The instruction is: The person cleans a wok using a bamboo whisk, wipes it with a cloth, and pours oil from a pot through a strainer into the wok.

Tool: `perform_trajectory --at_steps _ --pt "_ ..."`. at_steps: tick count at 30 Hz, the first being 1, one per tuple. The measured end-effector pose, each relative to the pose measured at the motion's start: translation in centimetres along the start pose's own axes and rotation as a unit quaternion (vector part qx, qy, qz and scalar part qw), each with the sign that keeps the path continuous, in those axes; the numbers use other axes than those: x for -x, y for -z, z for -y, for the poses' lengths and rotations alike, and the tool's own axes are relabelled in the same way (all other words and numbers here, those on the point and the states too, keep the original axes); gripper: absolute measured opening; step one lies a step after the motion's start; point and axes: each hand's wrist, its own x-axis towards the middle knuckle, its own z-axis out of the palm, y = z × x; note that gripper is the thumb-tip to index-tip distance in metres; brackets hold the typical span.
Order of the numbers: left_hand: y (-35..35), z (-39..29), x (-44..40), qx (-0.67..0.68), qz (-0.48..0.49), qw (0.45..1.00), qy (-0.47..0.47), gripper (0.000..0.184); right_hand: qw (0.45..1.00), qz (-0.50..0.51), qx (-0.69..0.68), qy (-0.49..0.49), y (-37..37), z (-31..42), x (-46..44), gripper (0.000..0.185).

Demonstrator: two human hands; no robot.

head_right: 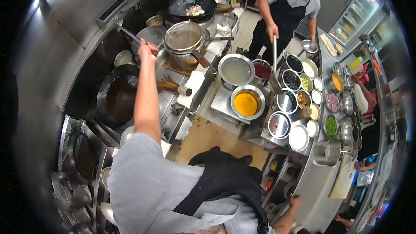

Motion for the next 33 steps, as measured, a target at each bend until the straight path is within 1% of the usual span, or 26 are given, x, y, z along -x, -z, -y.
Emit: perform_trajectory --at_steps 2,3,5,6,8,9,10,11,12,13,14,15,16,17,18,19,20,21,22,23,25,26,28,29,31,33 --pt "3.2 5.5 3.9 -0.083 0.000 0.993 -0.078 0.049 1.000 0.020 0.001 -0.001 1.1 1.3 0.1 0.070" --pt "4.5 7.9 6.0 -0.063 -0.004 0.997 -0.041 0.047 0.999 0.035 -0.005 -0.004 1.8 1.4 0.3 0.068" --pt "6.4 12.5 10.0 -0.091 -0.037 0.994 -0.051 0.047 0.999 0.024 0.039 -0.015 1.6 1.5 -0.4 0.063" --pt "7.3 14.6 11.2 -0.116 -0.054 0.990 -0.065 0.047 0.997 0.038 0.058 -0.019 1.6 1.5 -0.9 0.064" --pt "8.3 17.7 13.2 -0.117 -0.080 0.989 -0.045 0.046 0.995 0.061 0.073 -0.024 1.2 1.6 -1.6 0.064" --pt "7.9 18.6 14.4 -0.132 -0.111 0.985 -0.029 0.045 0.995 0.068 0.070 -0.030 1.1 1.4 -1.7 0.063" --pt "9.4 20.3 13.8 -0.151 -0.097 0.983 -0.028 0.040 0.997 0.072 0.017 0.009 -0.3 -0.1 -2.5 0.065" --pt "10.9 22.2 11.9 -0.121 -0.114 0.985 -0.039 0.034 0.998 0.048 0.044 0.003 -2.5 -1.6 -4.1 0.065" --pt "11.8 23.8 10.8 -0.113 -0.134 0.984 -0.020 0.029 0.998 0.046 0.041 0.028 -2.7 -1.4 -3.9 0.066" --pt "12.5 24.8 9.6 -0.099 -0.135 0.986 0.014 0.027 0.999 0.007 0.024 0.036 -4.1 -2.4 -4.6 0.066" --pt "13.1 26.0 8.0 -0.111 -0.138 0.984 0.031 0.027 0.999 0.027 -0.032 0.011 -2.4 -0.8 -3.2 0.064" --pt "14.0 26.8 6.4 -0.138 -0.150 0.978 0.035 0.027 1.000 0.009 0.013 -0.007 -2.5 -0.4 -2.7 0.062" --pt "15.0 27.5 4.7 -0.170 -0.164 0.971 0.030 0.028 0.999 0.024 0.029 -0.027 -1.1 1.0 -1.6 0.060" --pt "15.7 27.9 3.0 -0.205 -0.182 0.961 0.017 0.030 0.999 -0.024 -0.003 -0.046 -0.5 1.9 -0.3 0.063" --pt "16.5 28.3 1.2 -0.242 -0.205 0.948 -0.003 0.031 0.997 0.052 -0.019 -0.060 2.2 3.3 1.0 0.062" --pt "16.9 28.8 0.1 -0.274 -0.224 0.935 -0.022 0.033 0.996 -0.041 -0.037 -0.072 2.0 3.6 2.2 0.059" --pt "17.0 29.2 -1.1 -0.295 -0.241 0.923 -0.043 0.035 0.993 -0.034 -0.048 -0.104 2.5 4.0 2.6 0.065" --pt "16.8 29.3 -2.1 -0.321 -0.241 0.915 -0.042 0.034 0.990 0.005 -0.057 -0.132 3.6 4.5 3.0 0.070" --pt "15.5 29.6 -0.8 -0.345 -0.223 0.911 -0.037 0.033 0.985 0.047 -0.066 -0.155 4.7 4.9 3.4 0.077" --pt "15.1 29.9 -0.8 -0.366 -0.200 0.908 -0.030 0.032 0.981 0.044 -0.079 -0.173 5.0 4.9 3.6 0.077" --pt "13.8 30.4 0.1 -0.395 -0.165 0.903 -0.030 0.032 0.982 0.048 -0.072 -0.165 5.3 4.7 3.7 0.080" --pt "13.0 30.3 1.4 -0.407 -0.149 0.901 -0.031 0.032 0.980 0.045 -0.082 -0.177 5.6 5.0 3.8 0.080" --pt "12.6 30.6 2.5 -0.434 -0.116 0.893 -0.033 0.032 0.986 0.030 -0.041 -0.162 5.6 5.3 4.6 0.082" --pt "12.7 30.5 2.9 -0.446 -0.102 0.889 -0.035 0.033 0.984 0.033 -0.044 -0.169 5.2 5.3 4.9 0.082" --pt "12.7 30.5 4.7 -0.467 -0.074 0.880 -0.040 0.034 0.988 0.003 -0.025 -0.152 4.4 5.2 5.3 0.085" --pt "12.7 30.9 6.8 -0.483 -0.057 0.873 -0.044 0.036 0.989 -0.001 -0.016 -0.148 4.7 5.3 5.9 0.085"
